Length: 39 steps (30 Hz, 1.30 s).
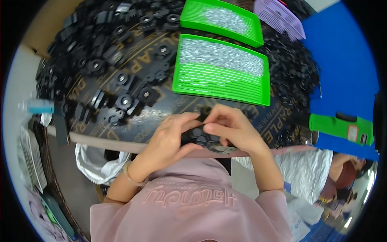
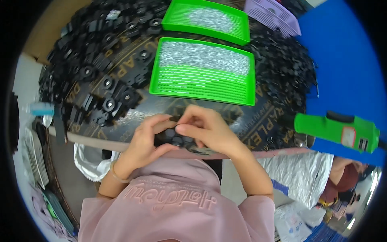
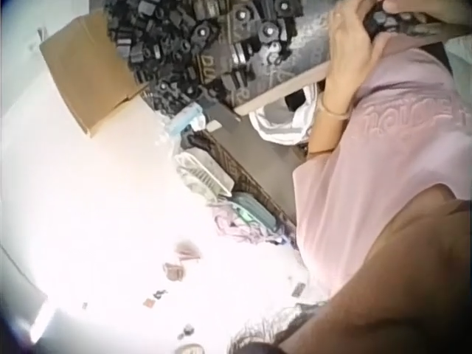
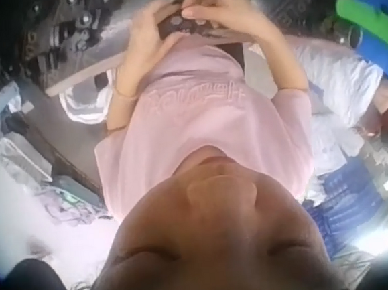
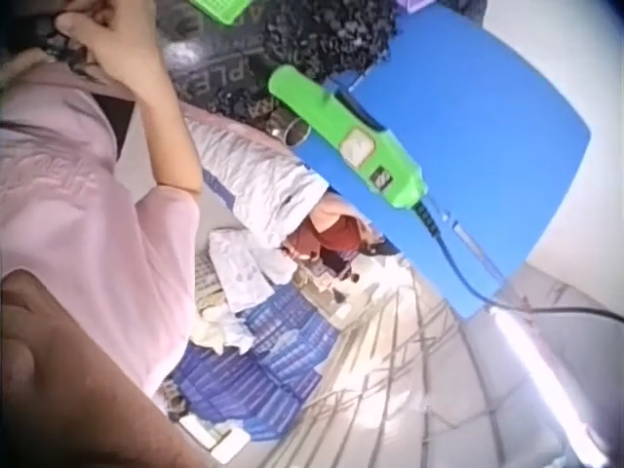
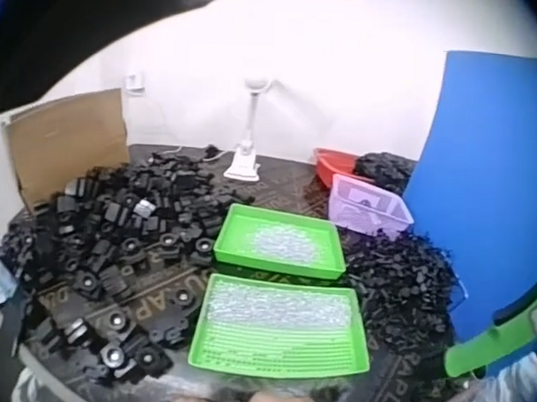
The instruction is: Assembling small black plastic components by hand at a workbench.
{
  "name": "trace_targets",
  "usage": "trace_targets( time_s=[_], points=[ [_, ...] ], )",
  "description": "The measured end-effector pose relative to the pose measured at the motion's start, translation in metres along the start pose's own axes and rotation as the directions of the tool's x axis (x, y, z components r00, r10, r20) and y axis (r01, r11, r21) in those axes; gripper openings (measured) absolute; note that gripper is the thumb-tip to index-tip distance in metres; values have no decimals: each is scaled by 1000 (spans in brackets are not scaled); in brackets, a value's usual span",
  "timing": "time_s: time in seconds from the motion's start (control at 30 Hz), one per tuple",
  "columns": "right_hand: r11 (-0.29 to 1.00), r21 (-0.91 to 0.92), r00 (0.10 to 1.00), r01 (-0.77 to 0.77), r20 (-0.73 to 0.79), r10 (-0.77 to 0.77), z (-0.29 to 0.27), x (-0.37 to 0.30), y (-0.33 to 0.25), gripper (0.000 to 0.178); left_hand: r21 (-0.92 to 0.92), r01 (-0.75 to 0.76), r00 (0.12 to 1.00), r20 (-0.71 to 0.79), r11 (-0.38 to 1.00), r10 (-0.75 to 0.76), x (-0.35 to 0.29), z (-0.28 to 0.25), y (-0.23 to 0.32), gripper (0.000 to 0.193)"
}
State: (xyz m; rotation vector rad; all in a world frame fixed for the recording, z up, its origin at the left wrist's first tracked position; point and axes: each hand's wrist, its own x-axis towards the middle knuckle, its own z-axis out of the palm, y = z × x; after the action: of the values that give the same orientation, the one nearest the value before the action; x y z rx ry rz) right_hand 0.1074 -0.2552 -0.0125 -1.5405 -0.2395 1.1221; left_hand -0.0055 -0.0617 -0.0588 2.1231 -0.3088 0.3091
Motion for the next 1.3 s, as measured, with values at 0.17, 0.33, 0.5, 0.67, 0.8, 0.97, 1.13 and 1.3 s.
trace_targets(
  time_s=[0.17, 0.33, 0.5, 0.67, 0.8, 0.97, 1.13, 1.3],
  points=[
    [987, 159, 999, -32, 15, 30, -4, 4, 6, 13, -9, 8, 1000, 9, 1000, -8, 1, -6, 4, 83],
    [989, 145, 999, -33, 9, 32, -3, 5, 5, 14, -64, 10, 1000, -13, 998, -11, 0, -7, 3, 79],
    [998, 62, 999, -16, 36, 14, -5, 6, 2, 14, -65, -20, 1000, -9, 998, 19, -1, -4, 1, 78],
    [993, 109, 999, -45, 9, 44, -3, 6, 0, 13, -81, 34, 998, 56, 996, -29, -5, -3, -3, 84],
    [996, -54, 996, 71, -55, -74, 1, 3, 1, 12, -102, 29, 999, 42, 994, -25, -5, -2, -3, 84],
    [980, -186, 996, 76, -25, -82, 7, -4, -3, 12, -105, 10, 1000, 28, 994, -7, -6, -2, -1, 80],
    [1000, 11, 1000, -2, -1, 2, 0, 2, 5, 12, -117, -12, 999, -39, 993, 8, -6, -1, 2, 78],
    [990, 137, 999, -27, -13, 29, 2, 4, 9, 15, -168, 115, 991, 88, 979, -101, -8, -4, 1, 83]
  ],
)
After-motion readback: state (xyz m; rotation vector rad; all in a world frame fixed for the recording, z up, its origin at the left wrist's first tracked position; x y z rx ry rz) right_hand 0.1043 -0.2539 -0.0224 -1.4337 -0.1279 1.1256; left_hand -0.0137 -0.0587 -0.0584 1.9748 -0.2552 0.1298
